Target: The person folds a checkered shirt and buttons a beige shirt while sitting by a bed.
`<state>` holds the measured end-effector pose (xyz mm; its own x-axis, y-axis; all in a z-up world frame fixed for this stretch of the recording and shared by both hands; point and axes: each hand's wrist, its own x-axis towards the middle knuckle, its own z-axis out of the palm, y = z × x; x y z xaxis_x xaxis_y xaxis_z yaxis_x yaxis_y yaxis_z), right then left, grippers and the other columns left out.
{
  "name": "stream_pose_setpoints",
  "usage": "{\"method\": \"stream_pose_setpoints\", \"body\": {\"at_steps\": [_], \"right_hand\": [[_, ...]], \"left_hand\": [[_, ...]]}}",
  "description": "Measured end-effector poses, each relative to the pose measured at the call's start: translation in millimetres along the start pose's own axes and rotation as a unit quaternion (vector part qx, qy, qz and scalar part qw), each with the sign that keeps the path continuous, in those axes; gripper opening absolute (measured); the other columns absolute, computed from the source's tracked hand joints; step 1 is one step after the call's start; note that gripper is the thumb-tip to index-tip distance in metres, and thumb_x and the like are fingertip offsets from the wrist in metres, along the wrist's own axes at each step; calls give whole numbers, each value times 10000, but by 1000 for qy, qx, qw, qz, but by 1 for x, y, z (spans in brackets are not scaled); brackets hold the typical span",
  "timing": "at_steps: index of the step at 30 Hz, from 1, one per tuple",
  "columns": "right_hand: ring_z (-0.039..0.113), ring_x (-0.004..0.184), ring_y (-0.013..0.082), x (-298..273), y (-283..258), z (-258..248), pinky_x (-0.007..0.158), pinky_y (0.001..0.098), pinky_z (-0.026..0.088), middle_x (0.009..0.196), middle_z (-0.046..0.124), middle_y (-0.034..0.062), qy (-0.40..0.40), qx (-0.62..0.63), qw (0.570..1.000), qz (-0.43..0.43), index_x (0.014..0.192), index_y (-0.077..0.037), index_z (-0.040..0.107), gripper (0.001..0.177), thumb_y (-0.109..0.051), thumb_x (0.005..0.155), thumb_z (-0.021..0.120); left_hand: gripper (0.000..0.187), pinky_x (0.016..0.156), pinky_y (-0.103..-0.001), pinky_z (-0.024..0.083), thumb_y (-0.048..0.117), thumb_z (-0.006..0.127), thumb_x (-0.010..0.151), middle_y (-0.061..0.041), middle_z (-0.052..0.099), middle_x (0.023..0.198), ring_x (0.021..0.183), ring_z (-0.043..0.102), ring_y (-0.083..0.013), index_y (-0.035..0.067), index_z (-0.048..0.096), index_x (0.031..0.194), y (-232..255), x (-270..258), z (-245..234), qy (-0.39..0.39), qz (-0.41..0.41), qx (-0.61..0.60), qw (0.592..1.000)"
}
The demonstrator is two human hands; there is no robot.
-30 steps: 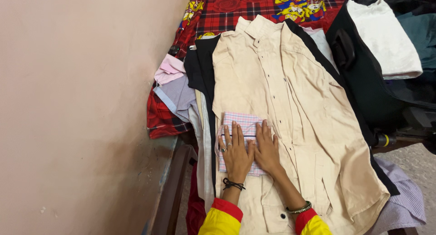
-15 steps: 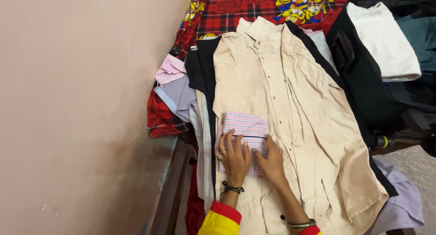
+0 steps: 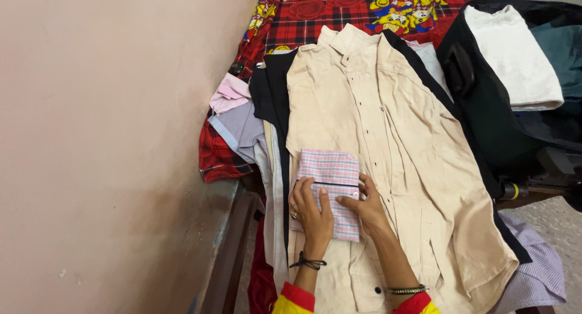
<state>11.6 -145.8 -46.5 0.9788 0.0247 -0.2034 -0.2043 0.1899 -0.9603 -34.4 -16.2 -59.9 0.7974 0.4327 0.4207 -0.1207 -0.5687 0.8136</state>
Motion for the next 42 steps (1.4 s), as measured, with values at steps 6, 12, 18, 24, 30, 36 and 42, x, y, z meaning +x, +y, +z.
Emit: {"method": "stream_pose_setpoints", "body": {"at_steps": [6, 12, 18, 24, 30, 36, 42], "right_hand": [[674, 1032, 221, -43, -53, 20, 877, 354, 575, 1160, 676, 143, -53, -60, 992, -101, 1361, -58, 525, 744, 123, 669, 727], [618, 1089, 260, -107, -118, 27, 939, 370, 521, 1293, 722, 48, -124, -380, 854, -332, 1134, -86, 721, 552, 75, 606, 723], [557, 1121, 295, -127, -145, 25, 961, 395, 476, 1347, 666, 79, -224, -415, 826, -308, 1147, -87, 746, 431, -77, 722, 817], [684, 1111, 234, -125, -133, 15, 871, 339, 565, 1242, 737, 45, -101, -344, 886, -294, 1086, -109, 754, 240, -87, 849, 729], [580, 1232, 263, -113, -115, -3, 1064, 403, 460, 1292, 663, 112, 208, -418, 812, -349, 1225, -97, 681, 400, -151, 841, 781], [541, 1322, 258, -67, -86, -71, 1063, 403, 459, 1522, 463, 148, 38, -17, 995, -89, 1574, -100, 324, 851, -344, 851, 702], [637, 1188, 288, -63, -42, -103, 954, 437, 535, 1359, 619, 204, -10, 199, 977, 69, 1522, -23, 412, 814, -325, 828, 710]], "left_hand": [[668, 1211, -489, 245, 518, 332, 1082, -150, 266, 1623, 1521, 250, -340, 44, 298, 1551, 26, 3, -25, -84, -122, -259, 955], [791, 907, -480, 450, 660, 399, 1017, -137, 510, 1472, 1274, 492, -305, 89, 401, 1565, 56, 2, -65, -149, -251, -710, 641], [649, 987, -452, 500, 477, 542, 899, -94, 671, 1302, 1180, 630, -279, 79, 533, 1412, 51, 2, -65, -98, -355, -722, 586], [491, 1014, -467, 485, 167, 637, 867, -115, 666, 1246, 1178, 612, -291, 18, 575, 1331, 36, -5, -44, -91, -387, -718, 571], [584, 1082, -480, 446, 196, 594, 848, -136, 642, 1356, 1266, 585, -312, 15, 543, 1400, 52, -9, -45, -75, -363, -770, 520], [649, 1139, -498, 396, 273, 584, 884, -151, 578, 1446, 1334, 537, -333, 9, 484, 1469, 55, -16, -36, -84, -343, -815, 460], [670, 1163, -503, 374, 285, 586, 875, -147, 579, 1455, 1355, 523, -331, 4, 478, 1474, 50, -26, -18, -103, -331, -817, 461]]}}
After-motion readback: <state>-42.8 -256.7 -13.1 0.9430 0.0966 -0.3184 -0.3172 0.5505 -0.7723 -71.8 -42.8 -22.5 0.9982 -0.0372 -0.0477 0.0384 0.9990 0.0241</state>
